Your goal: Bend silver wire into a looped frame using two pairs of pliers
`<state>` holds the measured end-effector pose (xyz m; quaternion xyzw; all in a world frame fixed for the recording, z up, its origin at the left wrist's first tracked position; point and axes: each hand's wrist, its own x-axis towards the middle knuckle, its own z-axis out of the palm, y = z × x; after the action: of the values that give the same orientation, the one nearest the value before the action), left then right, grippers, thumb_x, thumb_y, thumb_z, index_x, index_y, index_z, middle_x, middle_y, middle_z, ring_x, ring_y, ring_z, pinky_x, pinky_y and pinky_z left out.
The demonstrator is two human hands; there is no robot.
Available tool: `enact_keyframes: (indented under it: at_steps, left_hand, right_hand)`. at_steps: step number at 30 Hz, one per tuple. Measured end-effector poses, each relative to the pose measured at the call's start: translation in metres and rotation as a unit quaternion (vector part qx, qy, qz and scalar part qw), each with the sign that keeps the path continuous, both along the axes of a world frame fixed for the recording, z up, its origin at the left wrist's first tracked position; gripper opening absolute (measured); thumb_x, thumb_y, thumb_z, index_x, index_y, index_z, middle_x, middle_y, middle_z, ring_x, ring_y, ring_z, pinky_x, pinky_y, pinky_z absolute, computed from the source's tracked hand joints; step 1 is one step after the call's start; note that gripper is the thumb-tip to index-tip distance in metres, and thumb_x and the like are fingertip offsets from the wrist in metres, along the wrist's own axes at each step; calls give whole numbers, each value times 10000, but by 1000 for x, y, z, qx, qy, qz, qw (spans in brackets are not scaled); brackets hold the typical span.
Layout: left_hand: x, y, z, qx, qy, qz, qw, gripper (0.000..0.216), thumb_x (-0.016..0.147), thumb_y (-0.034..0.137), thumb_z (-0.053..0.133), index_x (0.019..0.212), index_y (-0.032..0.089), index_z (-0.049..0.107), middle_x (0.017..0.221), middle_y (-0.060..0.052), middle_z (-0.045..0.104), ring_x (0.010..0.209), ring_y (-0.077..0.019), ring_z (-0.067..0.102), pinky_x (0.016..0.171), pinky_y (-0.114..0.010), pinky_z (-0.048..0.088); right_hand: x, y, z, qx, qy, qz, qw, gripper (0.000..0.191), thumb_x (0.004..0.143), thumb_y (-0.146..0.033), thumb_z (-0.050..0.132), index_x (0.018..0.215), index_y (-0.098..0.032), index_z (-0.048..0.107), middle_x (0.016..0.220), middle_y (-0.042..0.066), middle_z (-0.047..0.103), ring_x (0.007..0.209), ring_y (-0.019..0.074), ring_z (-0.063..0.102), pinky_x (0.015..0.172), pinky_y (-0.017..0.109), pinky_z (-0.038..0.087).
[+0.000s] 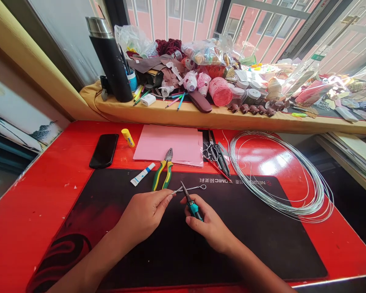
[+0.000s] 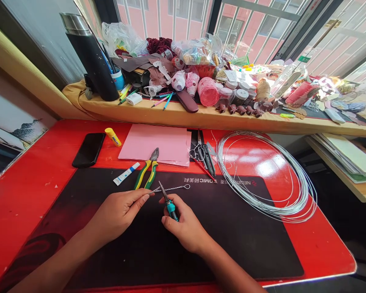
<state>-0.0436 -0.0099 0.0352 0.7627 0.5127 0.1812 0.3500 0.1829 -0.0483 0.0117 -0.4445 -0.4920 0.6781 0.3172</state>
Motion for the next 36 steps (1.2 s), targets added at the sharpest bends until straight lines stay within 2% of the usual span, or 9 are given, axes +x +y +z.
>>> enact_keyframes:
  at_steps: [15, 25, 36]
  left_hand:
    - [0, -4, -1, 51, 28, -33, 998, 359, 1053, 349, 406, 1131, 267, 747, 992, -40, 805, 866, -205, 753, 726, -262, 511]
    - [-2, -3, 1, 25, 23, -3, 999, 365, 1056, 386, 402, 1104, 276, 747, 1068, -19, 806, 924, -212, 755, 753, -273, 512]
    - [-3, -2, -1, 19, 25, 0, 999, 379, 1054, 407, 397, 1120, 284, 749, 1086, -15, 803, 939, -211, 754, 773, -272, 519]
  right_hand:
    - [-2, 2, 1, 2, 4, -5, 1000, 357, 883, -346, 675, 1195, -218, 556, 858, -22, 454, 756, 152, 375, 696, 286, 324]
    - [-3, 1, 1, -5, 2, 0, 1000, 379, 882, -364, 678, 1204, -214, 547, 865, -20, 455, 758, 154, 374, 696, 289, 318]
    - [-3, 3, 2, -14, -2, 1, 1000, 363, 872, -363, 672, 1183, -220, 552, 848, -25, 444, 745, 156, 373, 691, 288, 321]
